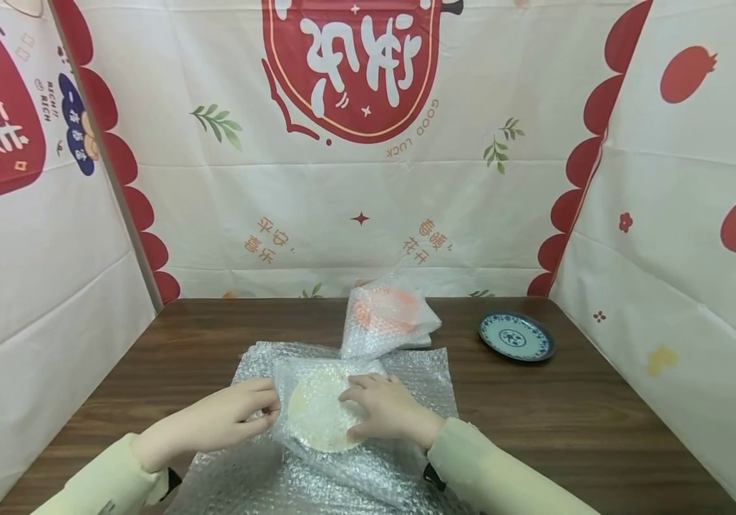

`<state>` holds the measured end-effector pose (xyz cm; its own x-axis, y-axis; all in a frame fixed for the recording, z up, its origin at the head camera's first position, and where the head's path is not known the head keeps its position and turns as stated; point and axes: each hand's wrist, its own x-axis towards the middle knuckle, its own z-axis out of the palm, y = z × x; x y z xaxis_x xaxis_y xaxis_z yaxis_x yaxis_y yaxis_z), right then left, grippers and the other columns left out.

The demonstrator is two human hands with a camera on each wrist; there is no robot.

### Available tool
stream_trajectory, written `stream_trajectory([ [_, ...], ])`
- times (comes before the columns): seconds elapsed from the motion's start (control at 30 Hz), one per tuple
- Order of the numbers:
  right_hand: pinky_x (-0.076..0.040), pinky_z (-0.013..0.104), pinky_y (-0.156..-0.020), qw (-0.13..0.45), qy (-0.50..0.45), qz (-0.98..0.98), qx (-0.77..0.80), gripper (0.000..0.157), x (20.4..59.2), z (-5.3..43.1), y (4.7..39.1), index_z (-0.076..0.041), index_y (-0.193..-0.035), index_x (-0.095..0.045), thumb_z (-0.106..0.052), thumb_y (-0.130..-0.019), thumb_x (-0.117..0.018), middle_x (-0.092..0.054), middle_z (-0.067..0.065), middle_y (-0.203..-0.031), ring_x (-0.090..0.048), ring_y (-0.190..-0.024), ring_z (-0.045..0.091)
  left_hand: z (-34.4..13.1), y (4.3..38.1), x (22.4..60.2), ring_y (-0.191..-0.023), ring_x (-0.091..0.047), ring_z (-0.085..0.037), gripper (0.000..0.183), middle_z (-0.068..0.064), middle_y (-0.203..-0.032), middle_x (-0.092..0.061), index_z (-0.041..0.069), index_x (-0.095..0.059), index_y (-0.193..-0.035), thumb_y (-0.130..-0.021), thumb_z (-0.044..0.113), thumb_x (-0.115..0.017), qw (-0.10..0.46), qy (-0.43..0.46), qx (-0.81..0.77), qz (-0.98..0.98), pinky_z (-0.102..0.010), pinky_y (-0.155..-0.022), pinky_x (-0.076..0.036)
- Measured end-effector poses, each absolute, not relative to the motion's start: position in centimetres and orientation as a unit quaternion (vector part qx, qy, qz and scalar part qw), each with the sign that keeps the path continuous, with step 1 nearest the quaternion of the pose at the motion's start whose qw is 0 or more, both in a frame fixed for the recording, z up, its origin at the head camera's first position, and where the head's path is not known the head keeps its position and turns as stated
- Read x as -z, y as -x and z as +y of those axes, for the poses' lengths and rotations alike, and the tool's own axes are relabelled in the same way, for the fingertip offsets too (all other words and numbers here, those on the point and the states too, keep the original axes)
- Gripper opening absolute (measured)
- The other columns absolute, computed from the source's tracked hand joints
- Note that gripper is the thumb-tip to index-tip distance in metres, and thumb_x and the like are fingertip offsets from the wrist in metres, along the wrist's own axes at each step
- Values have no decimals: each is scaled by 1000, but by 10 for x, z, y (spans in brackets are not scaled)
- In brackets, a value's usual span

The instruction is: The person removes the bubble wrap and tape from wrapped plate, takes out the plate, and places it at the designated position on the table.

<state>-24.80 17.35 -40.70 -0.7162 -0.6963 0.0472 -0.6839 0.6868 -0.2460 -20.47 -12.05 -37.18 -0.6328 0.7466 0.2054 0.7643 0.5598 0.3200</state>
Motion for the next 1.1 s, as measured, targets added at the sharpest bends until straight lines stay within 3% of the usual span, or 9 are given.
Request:
stream_trajectory([
  [0.13,-30,66,-102,32,372,919,124,56,410,170,249,-18,-128,-62,-43,-80,-76,-45,13,-145,-43,-130,36,-111,212,385,-68,-40,-3,19,14,-79,-41,23,-54,-79,-97,16,-52,-1,403,160,-901,-22,-64,-40],
  [0.33,-33,67,-99,38,359,923,132,55,411,162,247,-18,-125,-64,-41,-77,-78,-47,13,-143,-44,-129,37,-102,214,404,-63,-42,-1,23,15,-77,-45,23,-59,-80,-90,42,-67,-12,360,129,-924,-22,-55,-41],
  [0.53,-45,60,-90,-20,356,928,113,66,411,158,243,-16,-116,-64,-59,-68,-79,-52,14,-135,-51,-120,36,-94,212,410,-61,-41,-4,36,14,-72,-42,22,-54,-79,-78,52,-74,30,325,86,-941,-24,-51,-38],
  [0.67,-49,54,-82,-65,351,930,94,71,411,159,243,-16,-113,-62,-61,-62,-81,-54,10,-130,-53,-114,32,-89,213,411,-62,-44,-7,45,12,-73,-44,19,-54,-86,-75,58,-74,52,304,50,-950,-27,-48,-37],
  [0.77,-49,54,-82,-84,345,931,91,67,409,162,245,-17,-114,-62,-55,-63,-82,-54,8,-130,-52,-114,30,-86,216,411,-61,-46,-9,53,11,-74,-46,18,-56,-93,-73,64,-72,53,293,23,-954,-29,-47,-38],
  [0.9,-50,54,-83,-95,338,930,111,58,403,166,247,-17,-113,-63,-48,-67,-82,-55,9,-131,-54,-114,31,-82,222,410,-62,-48,-11,56,9,-76,-50,19,-58,-97,-71,67,-71,12,282,23,-959,-32,-49,-42],
  [1.1,-52,43,-83,-101,344,923,143,47,393,172,249,-15,-108,-66,-42,-72,-81,-60,9,-124,-60,-108,28,-80,227,408,-61,-49,-11,54,10,-76,-51,20,-58,-96,-70,64,-74,-34,264,57,-962,-35,-52,-43],
])
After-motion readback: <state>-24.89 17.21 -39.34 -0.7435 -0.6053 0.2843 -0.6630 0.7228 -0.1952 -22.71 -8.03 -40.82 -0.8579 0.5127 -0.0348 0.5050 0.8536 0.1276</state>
